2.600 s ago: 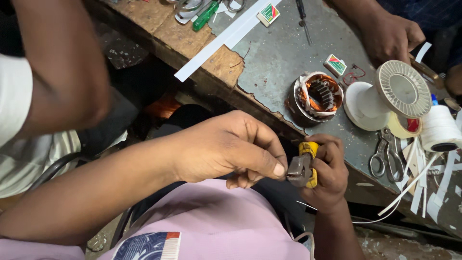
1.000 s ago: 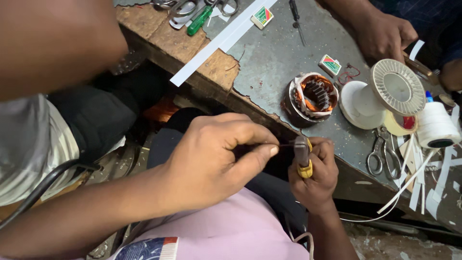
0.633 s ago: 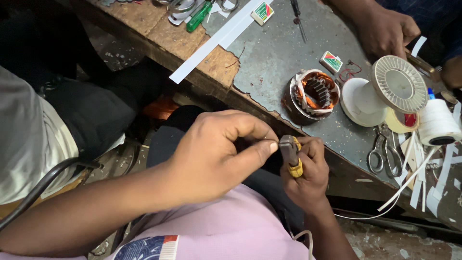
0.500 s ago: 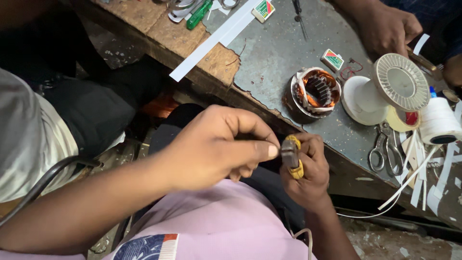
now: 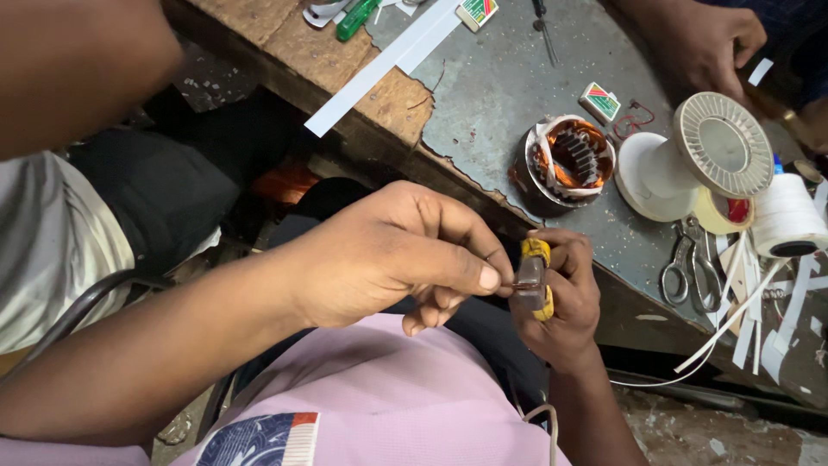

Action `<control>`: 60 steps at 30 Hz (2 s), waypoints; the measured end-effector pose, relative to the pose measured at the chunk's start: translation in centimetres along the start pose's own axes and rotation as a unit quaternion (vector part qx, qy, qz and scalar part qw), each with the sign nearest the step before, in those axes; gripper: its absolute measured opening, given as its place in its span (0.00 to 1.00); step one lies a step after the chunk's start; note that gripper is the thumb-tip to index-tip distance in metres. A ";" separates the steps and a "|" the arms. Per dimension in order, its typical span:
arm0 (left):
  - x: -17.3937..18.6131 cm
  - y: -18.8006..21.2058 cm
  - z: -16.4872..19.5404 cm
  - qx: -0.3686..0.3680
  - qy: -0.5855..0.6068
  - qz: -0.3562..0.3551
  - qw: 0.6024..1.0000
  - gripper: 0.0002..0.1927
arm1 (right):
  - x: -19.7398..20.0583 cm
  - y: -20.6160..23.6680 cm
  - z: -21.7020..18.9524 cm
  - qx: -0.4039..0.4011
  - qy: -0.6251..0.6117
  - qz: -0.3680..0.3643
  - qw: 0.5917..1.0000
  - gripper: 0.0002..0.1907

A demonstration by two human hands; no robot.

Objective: The person twists a short copper wire by hand, then uses yellow-handled pliers to strip the insulation from the wire ends. The person continues to twist and adjust the wire ends with the pliers. A partially assembled copper coil and other tools are visible on the workbench.

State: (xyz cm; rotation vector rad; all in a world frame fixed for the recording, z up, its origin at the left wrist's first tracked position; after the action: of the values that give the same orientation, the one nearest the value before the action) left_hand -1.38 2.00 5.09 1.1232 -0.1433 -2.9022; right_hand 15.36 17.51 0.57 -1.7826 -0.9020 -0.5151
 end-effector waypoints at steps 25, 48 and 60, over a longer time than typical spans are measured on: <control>0.0 0.1 -0.5 -0.037 -0.062 -0.009 0.997 0.07 | 0.5 -0.6 -0.4 0.038 0.035 0.011 0.999 0.11; -1.9 2.7 0.7 -0.431 -0.494 0.215 0.724 0.06 | -2.3 1.2 -0.7 -0.094 -0.037 0.008 0.995 0.11; -0.7 2.3 1.3 -0.412 -0.494 0.271 0.716 0.04 | -2.8 1.5 -1.1 -0.145 0.033 0.043 0.988 0.09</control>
State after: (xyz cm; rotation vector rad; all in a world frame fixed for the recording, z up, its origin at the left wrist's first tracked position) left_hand -1.73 -0.16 6.71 -0.5593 0.6273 -2.1896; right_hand 14.82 15.30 -1.88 -2.0431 -0.7280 -0.6723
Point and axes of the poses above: each hand's wrist, its own y-axis away from the middle knuckle, its own x-axis out of the back of the hand, z = x × y, the point moved 4 cm from there along -y, towards the middle knuckle, and after that the axes turned 3 degrees about y, right-handed, at the moved point
